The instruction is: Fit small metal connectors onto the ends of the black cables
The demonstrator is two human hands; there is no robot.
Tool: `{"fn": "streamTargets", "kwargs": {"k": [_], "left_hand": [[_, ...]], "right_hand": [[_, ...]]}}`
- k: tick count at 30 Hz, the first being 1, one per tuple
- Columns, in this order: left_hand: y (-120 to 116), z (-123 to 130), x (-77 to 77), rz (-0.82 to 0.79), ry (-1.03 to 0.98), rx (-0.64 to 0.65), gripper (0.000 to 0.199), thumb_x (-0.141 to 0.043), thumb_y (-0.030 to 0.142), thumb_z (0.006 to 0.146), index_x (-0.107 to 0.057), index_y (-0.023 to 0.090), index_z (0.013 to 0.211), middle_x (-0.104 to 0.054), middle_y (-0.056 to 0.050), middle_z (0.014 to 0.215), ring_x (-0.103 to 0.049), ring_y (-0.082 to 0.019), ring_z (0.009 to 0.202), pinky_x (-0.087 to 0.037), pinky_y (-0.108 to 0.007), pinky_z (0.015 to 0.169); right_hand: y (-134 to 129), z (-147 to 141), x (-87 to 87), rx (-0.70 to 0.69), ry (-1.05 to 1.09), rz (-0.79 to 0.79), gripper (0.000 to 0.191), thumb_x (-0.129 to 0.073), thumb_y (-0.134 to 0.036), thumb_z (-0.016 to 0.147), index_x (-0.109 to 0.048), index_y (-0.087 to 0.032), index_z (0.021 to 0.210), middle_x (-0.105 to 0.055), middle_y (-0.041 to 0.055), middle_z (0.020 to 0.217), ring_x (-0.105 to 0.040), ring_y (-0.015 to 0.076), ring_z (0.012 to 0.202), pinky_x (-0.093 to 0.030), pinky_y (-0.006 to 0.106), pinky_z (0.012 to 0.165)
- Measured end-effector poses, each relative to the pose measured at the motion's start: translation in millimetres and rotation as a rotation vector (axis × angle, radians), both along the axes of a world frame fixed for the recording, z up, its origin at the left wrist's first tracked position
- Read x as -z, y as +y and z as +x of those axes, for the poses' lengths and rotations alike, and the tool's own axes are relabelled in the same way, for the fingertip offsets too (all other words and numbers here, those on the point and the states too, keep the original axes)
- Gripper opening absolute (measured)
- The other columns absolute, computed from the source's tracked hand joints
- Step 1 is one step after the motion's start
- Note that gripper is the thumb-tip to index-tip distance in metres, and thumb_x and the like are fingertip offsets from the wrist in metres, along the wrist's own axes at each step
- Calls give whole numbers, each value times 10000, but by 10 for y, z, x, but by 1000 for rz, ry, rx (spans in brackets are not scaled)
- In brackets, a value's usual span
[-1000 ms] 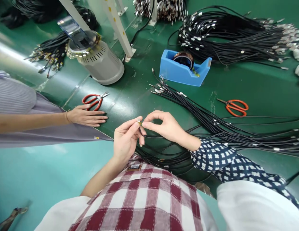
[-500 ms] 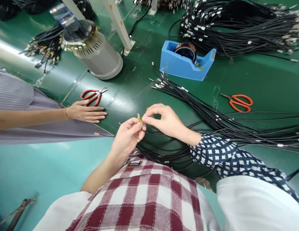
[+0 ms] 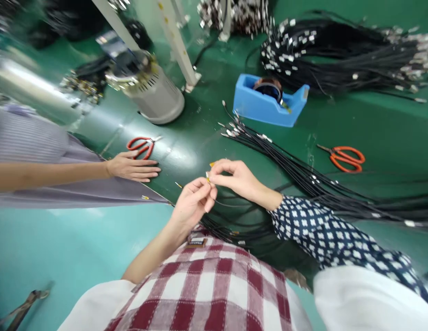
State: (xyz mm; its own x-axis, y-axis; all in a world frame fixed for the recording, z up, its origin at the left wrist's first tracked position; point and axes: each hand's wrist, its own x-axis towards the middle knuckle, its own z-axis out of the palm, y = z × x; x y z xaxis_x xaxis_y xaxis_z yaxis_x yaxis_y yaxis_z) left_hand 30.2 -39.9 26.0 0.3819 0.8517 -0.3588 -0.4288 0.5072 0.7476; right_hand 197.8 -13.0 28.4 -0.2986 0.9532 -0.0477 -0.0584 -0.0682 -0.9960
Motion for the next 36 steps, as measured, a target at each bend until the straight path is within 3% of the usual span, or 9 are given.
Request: {"fn": "streamTargets", "kwargs": {"k": [3, 13, 18, 22, 26, 32, 36], "left_hand": [[7, 36, 17, 12, -50, 5, 345, -819, 397, 747, -607, 126, 721, -665, -14, 603, -493, -54, 336, -305, -165, 340], [39, 82, 59, 30, -129, 9, 366, -830, 416, 728, -607, 126, 722, -674, -37, 599, -499, -72, 324, -301, -174, 321], [44, 84, 45, 45, -91, -45, 371, -869, 361, 684, -600, 139, 809, -671, -13, 601, -505, -68, 337, -340, -160, 336], [42, 75, 27, 77, 12, -105, 361, -885, 323, 657, -588, 133, 733, -700, -37, 603, -542, -91, 335, -338, -160, 315], [15, 88, 7, 82, 13, -115, 345, -867, 328, 677, -587, 126, 683, -729, -73, 627, -588, -116, 355, -360, -165, 321], [9, 132, 10, 100, -10, -73, 342, -829, 362, 728, -579, 128, 725, -742, -91, 646, -601, -125, 355, -350, -160, 324], [-6, 104, 24, 124, -2, -39, 308, -783, 368, 786, -608, 116, 762, -749, -86, 683, -605, -112, 369, -389, -164, 349]], "right_hand": [[35, 8, 23, 1, 21, 13, 200, -766, -388, 768, -703, -209, 704, -686, 34, 860, -635, 211, 989, -391, 426, 1089], [120, 78, -78, -77, -120, -10, 253, -784, -473, 731, -710, -235, 689, -703, 66, 893, -630, 290, 1105, -421, 472, 1069], [44, 9, -154, 62, -252, 174, 228, -736, -446, 779, -667, -256, 674, -703, 74, 874, -619, 310, 1097, -452, 501, 1021], [-75, -28, -218, 140, -331, 262, 177, -714, -388, 808, -653, -272, 690, -701, 70, 857, -608, 315, 1079, -454, 517, 994], [-81, 35, -249, 62, -301, 244, 188, -722, -404, 803, -672, -273, 678, -708, 66, 851, -613, 312, 1086, -461, 509, 994], [158, 175, -186, -139, -227, 66, 194, -790, -441, 756, -754, -253, 787, -727, 67, 952, -629, 283, 1101, -454, 468, 1026], [295, 177, -211, -260, -189, 146, 194, -794, -406, 764, -749, -226, 707, -713, 45, 832, -636, 241, 1023, -467, 435, 996]]}}
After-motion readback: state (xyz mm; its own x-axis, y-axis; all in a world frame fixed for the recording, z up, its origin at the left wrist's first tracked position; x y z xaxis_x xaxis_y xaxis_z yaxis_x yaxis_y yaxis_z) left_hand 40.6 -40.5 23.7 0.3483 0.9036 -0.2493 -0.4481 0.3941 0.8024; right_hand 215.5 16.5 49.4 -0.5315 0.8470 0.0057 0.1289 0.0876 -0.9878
